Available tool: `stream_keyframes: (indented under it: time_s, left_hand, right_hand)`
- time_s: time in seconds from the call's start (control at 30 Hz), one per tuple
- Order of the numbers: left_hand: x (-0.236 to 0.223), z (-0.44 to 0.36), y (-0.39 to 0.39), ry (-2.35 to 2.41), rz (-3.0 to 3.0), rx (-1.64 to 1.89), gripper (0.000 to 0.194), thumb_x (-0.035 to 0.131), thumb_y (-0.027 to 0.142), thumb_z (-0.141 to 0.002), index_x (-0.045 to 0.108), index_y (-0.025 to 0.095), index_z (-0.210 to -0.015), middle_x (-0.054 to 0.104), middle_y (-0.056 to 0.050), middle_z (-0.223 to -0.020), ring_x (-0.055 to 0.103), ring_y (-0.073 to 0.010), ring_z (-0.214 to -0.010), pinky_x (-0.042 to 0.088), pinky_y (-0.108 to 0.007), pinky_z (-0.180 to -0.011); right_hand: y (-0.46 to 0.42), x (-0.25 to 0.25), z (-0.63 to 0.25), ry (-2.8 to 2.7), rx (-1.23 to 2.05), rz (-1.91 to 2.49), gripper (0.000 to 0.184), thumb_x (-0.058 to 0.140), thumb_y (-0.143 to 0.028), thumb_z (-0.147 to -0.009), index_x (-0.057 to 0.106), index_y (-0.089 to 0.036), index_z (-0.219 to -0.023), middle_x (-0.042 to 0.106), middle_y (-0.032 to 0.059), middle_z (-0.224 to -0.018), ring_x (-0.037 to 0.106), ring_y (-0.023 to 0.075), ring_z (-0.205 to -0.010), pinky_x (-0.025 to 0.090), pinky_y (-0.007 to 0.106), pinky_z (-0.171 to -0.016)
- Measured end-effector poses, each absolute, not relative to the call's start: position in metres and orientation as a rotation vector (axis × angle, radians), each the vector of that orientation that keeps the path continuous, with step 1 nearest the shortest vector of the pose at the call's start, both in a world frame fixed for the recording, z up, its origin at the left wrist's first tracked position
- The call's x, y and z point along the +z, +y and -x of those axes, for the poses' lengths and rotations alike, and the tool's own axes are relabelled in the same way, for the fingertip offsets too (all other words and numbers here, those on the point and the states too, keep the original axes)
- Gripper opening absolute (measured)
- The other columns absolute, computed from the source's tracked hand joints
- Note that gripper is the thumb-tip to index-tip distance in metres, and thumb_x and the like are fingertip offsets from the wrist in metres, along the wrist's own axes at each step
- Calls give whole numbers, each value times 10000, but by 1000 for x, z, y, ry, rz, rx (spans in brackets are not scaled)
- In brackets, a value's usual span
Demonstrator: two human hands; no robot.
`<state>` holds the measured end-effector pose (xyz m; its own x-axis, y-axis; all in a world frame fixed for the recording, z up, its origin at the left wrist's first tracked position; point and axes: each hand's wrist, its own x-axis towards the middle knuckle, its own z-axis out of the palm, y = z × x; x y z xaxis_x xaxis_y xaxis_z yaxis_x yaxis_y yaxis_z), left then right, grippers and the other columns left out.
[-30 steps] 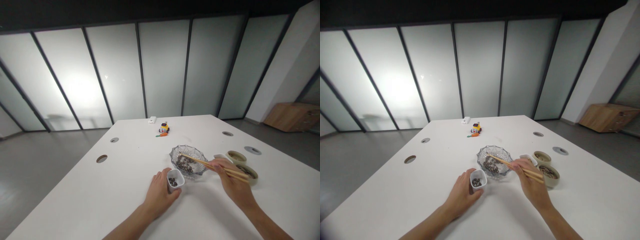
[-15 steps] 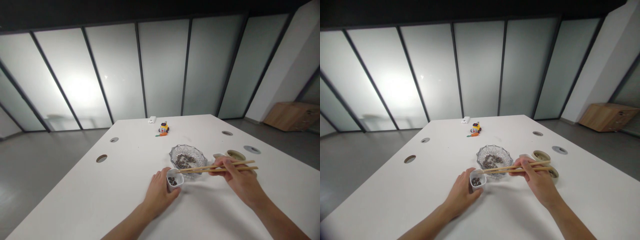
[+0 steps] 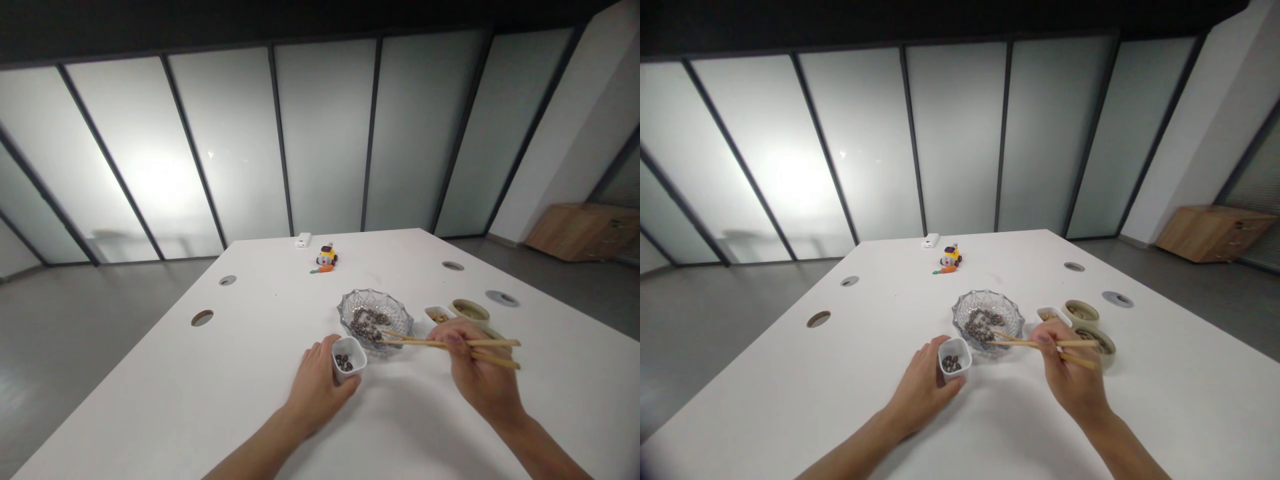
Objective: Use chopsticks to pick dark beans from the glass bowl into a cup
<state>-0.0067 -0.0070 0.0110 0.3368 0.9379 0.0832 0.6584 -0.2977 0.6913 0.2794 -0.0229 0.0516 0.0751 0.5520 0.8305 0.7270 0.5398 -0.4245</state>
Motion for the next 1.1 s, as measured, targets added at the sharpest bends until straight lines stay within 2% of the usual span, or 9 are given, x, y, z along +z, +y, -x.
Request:
stream_keyframes:
  time_s: [0.17, 0.33, 0.43, 0.73, 0.9, 1.0, 1.1]
  left_hand:
    - [10, 7, -7, 1393, -2048, 653, 598, 731, 371, -872, 558, 237, -1429, 693, -97, -1370, 616, -323, -1281, 429, -429, -1125]
    - [12, 5, -7, 1394, -2056, 653, 597, 735, 361, -866, 563, 246, -1426, 698, -97, -1369, 619, -322, -1270, 432, -427, -1120]
    - [13, 6, -7, 1398, -2056, 648, 597, 733, 358, -866, 564, 242, -1427, 698, -102, -1372, 618, -323, -1268, 432, -428, -1121]
    - [11, 7, -7, 1402, -2052, 636, 601, 732, 350, -871, 559, 236, -1435, 695, -106, -1370, 611, -327, -1269, 425, -438, -1123]
    - [13, 6, -8, 1400, -2045, 645, 588, 731, 346, -871, 561, 245, -1425, 702, -97, -1360, 617, -321, -1259, 432, -435, -1116]
    - [15, 4, -8, 1402, -2048, 643, 582, 732, 346, -870, 566, 246, -1419, 703, -99, -1365, 616, -322, -1257, 433, -437, -1116]
    - [16, 4, -8, 1404, -2054, 643, 597, 737, 349, -873, 559, 245, -1433, 700, -104, -1378, 614, -320, -1256, 435, -437, -1114]
  right_hand:
    - [-17, 49, -280, -1690, -201, 1187, 470, 510, -546, -1119, 689, -266, -786, 744, 18, -738, 717, 198, -665, 534, 322, -608]
    - [-14, 42, -279, -1734, -157, 1149, 360, 560, -469, -1110, 743, -270, -872, 791, 16, -850, 764, 205, -794, 578, 334, -738]
    - [-15, 40, -278, -1727, -114, 1141, 338, 579, -466, -1100, 760, -274, -888, 797, 15, -867, 768, 206, -811, 585, 337, -762]
    - [-11, 44, -284, -1450, -3, 1319, 563, 493, -656, -1077, 766, -287, -752, 779, 27, -740, 756, 223, -739, 602, 324, -701]
    - [-5, 36, -287, -1484, 99, 1340, 546, 566, -750, -1002, 810, -277, -883, 831, 55, -907, 786, 248, -831, 631, 344, -742]
    - [-6, 32, -286, -1565, 138, 1327, 501, 610, -723, -998, 827, -274, -957, 846, 62, -952, 792, 254, -851, 637, 357, -757]
    - [-10, 33, -281, -1688, 178, 1236, 420, 636, -632, -1028, 820, -268, -927, 840, 61, -933, 794, 247, -857, 643, 362, -793]
